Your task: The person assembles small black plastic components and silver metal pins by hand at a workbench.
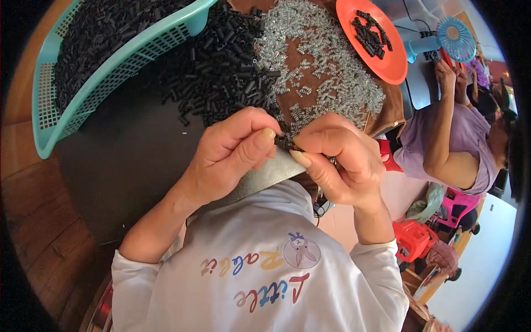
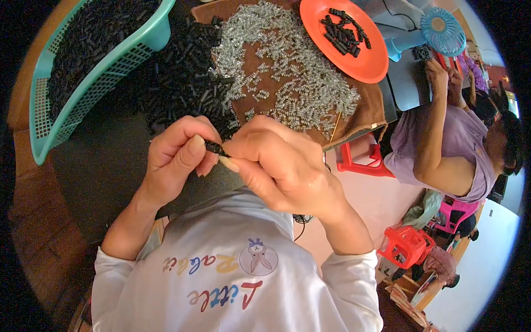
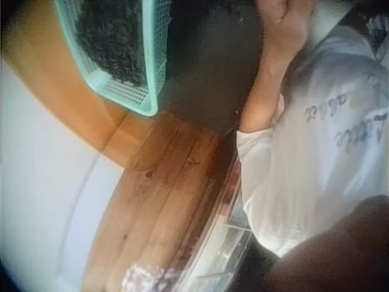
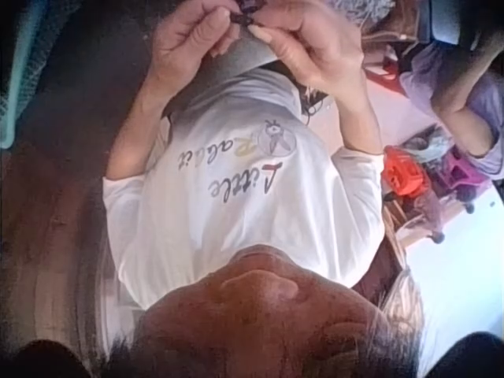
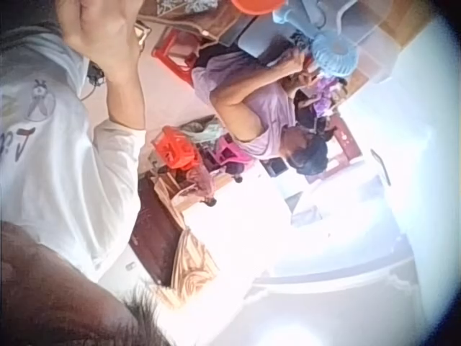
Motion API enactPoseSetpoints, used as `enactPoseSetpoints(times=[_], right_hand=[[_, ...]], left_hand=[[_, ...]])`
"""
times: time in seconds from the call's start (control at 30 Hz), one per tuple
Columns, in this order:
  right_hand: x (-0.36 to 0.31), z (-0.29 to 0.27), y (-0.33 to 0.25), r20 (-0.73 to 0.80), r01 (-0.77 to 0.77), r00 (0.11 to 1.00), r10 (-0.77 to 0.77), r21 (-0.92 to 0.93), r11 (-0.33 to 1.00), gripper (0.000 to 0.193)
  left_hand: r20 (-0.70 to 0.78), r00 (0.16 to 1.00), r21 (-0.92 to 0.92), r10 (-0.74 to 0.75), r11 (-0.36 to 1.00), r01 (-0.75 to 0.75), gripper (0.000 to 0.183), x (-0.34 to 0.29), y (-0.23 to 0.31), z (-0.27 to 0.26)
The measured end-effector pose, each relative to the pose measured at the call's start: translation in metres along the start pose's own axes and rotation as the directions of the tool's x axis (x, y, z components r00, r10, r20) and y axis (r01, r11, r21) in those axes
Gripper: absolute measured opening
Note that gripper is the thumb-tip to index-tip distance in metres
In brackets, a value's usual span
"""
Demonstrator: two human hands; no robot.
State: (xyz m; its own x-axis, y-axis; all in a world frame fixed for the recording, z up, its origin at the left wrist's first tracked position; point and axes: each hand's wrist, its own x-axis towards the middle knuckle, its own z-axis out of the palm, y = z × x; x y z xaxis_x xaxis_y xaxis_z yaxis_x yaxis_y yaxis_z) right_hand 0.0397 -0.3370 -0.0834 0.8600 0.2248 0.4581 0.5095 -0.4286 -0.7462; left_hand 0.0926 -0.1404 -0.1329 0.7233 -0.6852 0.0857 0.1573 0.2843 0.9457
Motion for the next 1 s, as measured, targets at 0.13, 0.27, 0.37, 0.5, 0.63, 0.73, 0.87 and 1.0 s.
enactPoseSetpoints(times=[0.13, 0.27, 0.37, 0.5, 0.63, 0.73, 0.87, 1.0], right_hand=[[-0.001, 0.001, 0.001, 0.013, 0.009, 1.000, -0.008, -0.005, 1.000, 0.019], [-0.003, 0.003, -0.001, 0.008, -0.023, 1.000, 0.023, 0.018, 1.000, 0.016], [-0.003, 0.006, -0.004, -0.010, -0.055, 0.998, 0.055, 0.042, 0.998, 0.015], [-0.006, 0.011, -0.004, -0.051, -0.083, 0.995, 0.086, 0.074, 0.994, 0.014], [-0.009, 0.014, -0.005, -0.056, -0.101, 0.993, 0.106, 0.090, 0.991, 0.014], [-0.009, 0.015, -0.005, -0.066, -0.074, 0.995, 0.079, 0.068, 0.995, 0.015], [-0.010, 0.018, -0.003, -0.094, 0.023, 0.995, -0.022, 0.014, 1.000, 0.015], [-0.013, 0.018, -0.001, -0.076, 0.055, 0.995, -0.058, -0.041, 0.998, 0.019]], left_hand=[[-0.001, 1.000, 0.083, 0.022, 0.996, -0.022, 0.019, 0.000, 0.001, -0.001], [0.020, 0.999, 0.150, 0.046, 0.988, -0.048, 0.016, 0.000, 0.004, -0.002], [0.021, 0.988, 0.248, 0.150, 0.957, -0.151, 0.014, 0.002, 0.003, -0.002], [0.026, 0.981, 0.279, 0.192, 0.941, -0.192, 0.012, 0.001, 0.002, -0.003], [0.039, 0.976, 0.308, 0.212, 0.927, -0.214, 0.011, 0.001, 0.003, -0.003], [0.047, 0.977, 0.323, 0.210, 0.922, -0.214, 0.011, 0.001, 0.005, -0.002], [0.057, 0.978, 0.292, 0.199, 0.934, -0.207, 0.024, -0.001, 0.002, -0.001], [0.058, 0.981, 0.304, 0.186, 0.933, -0.195, 0.025, 0.001, 0.004, -0.001]])
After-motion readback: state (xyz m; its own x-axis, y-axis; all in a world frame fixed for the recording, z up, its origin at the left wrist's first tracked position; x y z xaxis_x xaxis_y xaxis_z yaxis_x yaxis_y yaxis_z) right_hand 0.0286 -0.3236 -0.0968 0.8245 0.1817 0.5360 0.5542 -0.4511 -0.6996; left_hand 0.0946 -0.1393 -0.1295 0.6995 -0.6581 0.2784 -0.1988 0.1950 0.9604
